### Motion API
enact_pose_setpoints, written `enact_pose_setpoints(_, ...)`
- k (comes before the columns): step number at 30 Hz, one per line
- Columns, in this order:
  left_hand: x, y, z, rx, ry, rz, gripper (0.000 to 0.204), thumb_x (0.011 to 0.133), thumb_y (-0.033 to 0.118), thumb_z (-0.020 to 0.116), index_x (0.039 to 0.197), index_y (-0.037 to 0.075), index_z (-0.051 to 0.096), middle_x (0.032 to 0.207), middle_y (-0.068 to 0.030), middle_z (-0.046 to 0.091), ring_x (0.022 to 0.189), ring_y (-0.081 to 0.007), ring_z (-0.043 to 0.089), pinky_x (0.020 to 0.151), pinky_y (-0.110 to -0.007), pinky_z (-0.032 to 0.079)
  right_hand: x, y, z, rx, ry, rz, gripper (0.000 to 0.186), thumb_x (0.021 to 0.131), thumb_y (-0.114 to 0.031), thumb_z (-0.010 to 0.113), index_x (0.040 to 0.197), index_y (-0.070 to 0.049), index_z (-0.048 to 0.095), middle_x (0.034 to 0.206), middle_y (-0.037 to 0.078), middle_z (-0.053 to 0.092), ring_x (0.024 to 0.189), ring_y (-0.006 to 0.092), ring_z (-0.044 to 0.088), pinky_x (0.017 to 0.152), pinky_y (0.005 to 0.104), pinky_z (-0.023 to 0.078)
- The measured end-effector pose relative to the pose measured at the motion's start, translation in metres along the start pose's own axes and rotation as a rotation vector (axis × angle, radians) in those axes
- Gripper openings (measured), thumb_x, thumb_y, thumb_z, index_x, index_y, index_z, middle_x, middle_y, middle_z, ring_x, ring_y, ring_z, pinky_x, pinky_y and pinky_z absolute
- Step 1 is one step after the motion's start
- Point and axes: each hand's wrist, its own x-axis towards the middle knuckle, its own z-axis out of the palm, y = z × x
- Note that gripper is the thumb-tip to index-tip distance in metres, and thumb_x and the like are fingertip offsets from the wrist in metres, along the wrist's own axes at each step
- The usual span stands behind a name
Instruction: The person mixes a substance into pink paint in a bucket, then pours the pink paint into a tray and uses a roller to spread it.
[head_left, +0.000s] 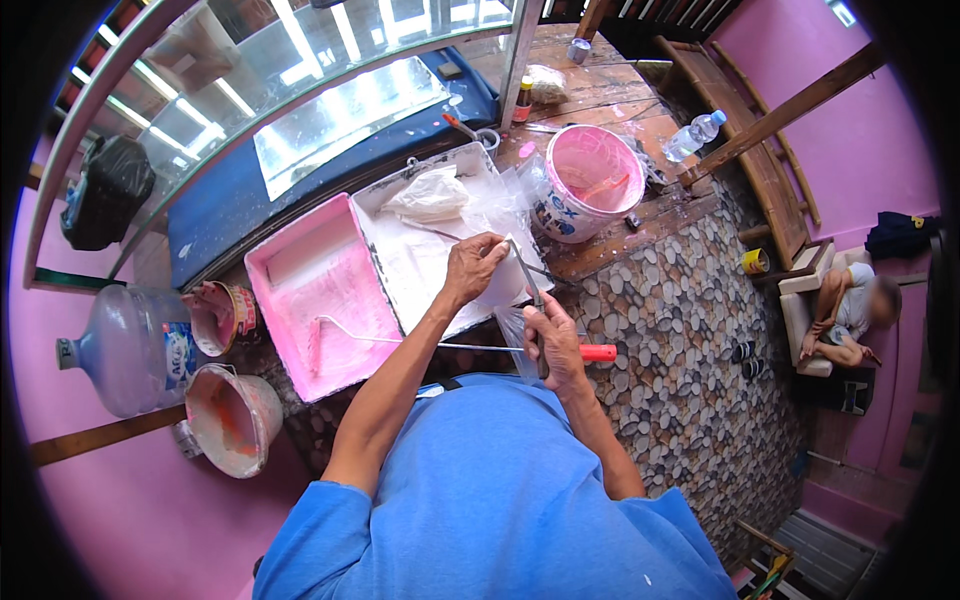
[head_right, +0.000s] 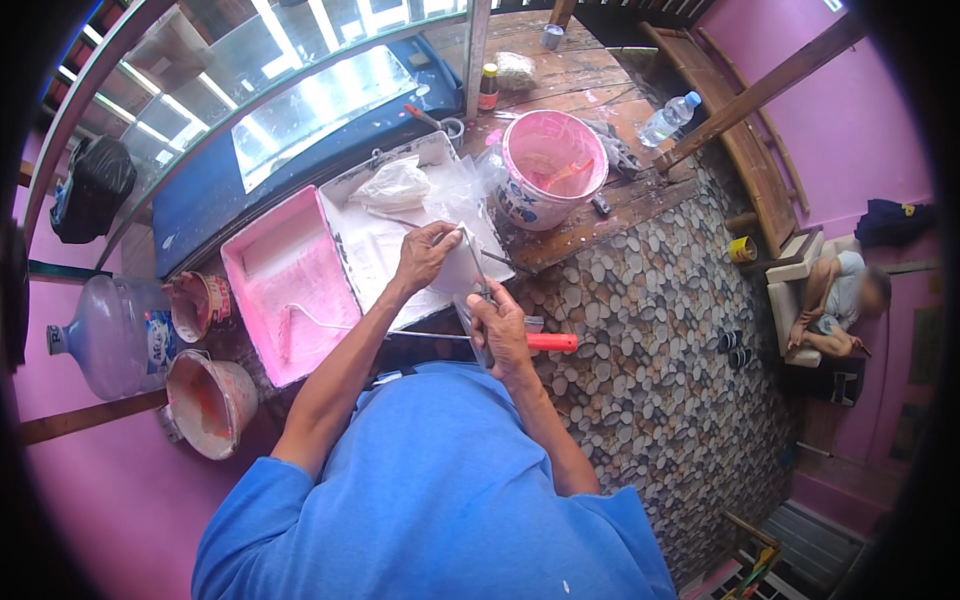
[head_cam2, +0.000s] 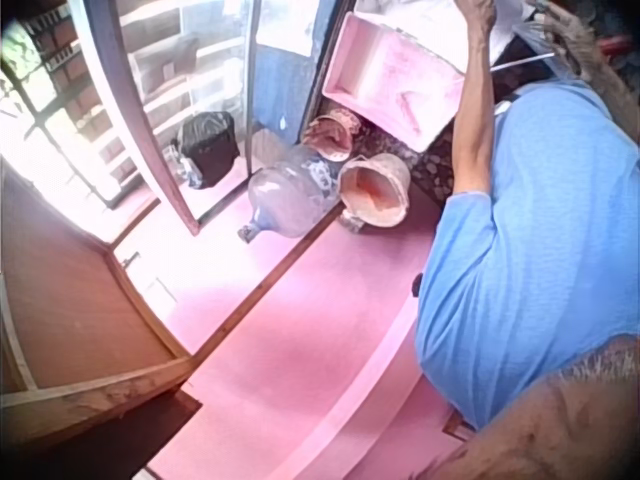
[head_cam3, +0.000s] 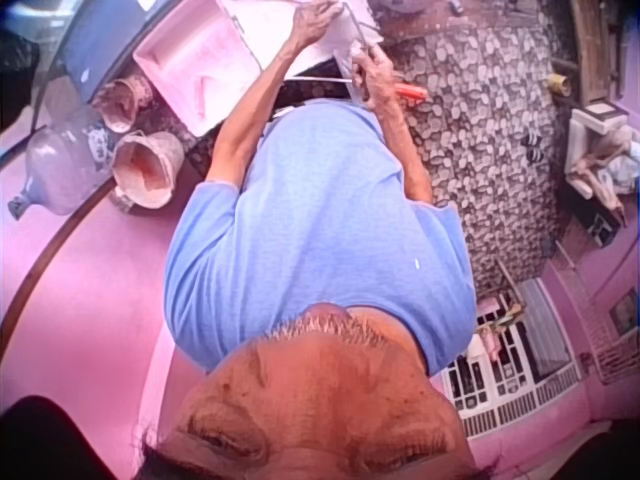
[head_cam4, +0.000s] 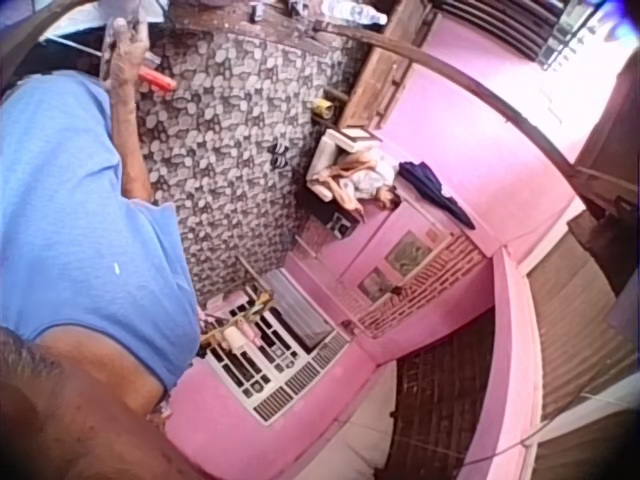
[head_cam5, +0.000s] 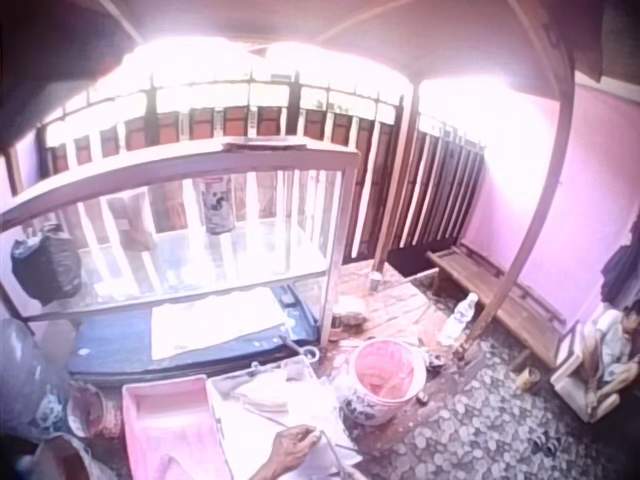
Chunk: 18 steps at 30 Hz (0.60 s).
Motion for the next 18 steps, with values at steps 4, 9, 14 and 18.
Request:
enact_pose_setpoints(4,-0.002,0.002,0.002,0.010,0.009,-0.001,0.021,0.091,0.022,0.062,0.098,0.003,0.069,0.079,-0.0017,0.067,0.073,-0.0069,0.058,0.067,-0.026,0.048,0.001,0.009,-0.001,-0.285,0.065,-0.111,0.042,0.092,-0.009,0.057,0.132,-0.005,0.047,0.063,-0.003,0.043,0.043,0.0039,0.037,0.039,0.0187,0.032)
enact_pose_setpoints(9,-0.005,0.007,0.000,0.043,0.008,-0.002,0.020,0.091,0.022,0.062,0.095,0.003,0.068,0.077,-0.0014,0.067,0.071,-0.0059,0.057,0.064,-0.025,0.047,0.003,0.018,-0.006,-0.009,0.010,-0.062,0.042,0.092,-0.010,0.055,0.133,-0.006,0.045,0.062,-0.004,0.041,0.042,0.0039,0.036,0.039,0.0185,0.032)
enact_pose_setpoints(14,-0.006,0.007,0.001,-0.041,0.000,-0.066,0.020,0.090,0.021,0.062,0.094,0.002,0.068,0.077,-0.0013,0.067,0.071,-0.0066,0.058,0.065,-0.025,0.048,0.011,0.020,-0.007,0.103,-0.015,-0.070,0.044,0.093,-0.011,0.054,0.135,-0.007,0.043,0.061,-0.004,0.039,0.042,0.0032,0.036,0.037,0.0183,0.032)
enact_pose_setpoints(18,-0.029,-0.003,0.017,0.015,0.027,0.027,0.021,0.089,0.021,0.062,0.093,0.002,0.069,0.080,-0.0053,0.069,0.075,-0.0110,0.062,0.070,-0.029,0.050,0.021,-0.041,0.020,0.136,-0.018,-0.309,0.045,0.092,-0.011,0.055,0.136,-0.009,0.043,0.062,-0.006,0.038,0.045,0.0003,0.035,0.037,0.0160,0.030)
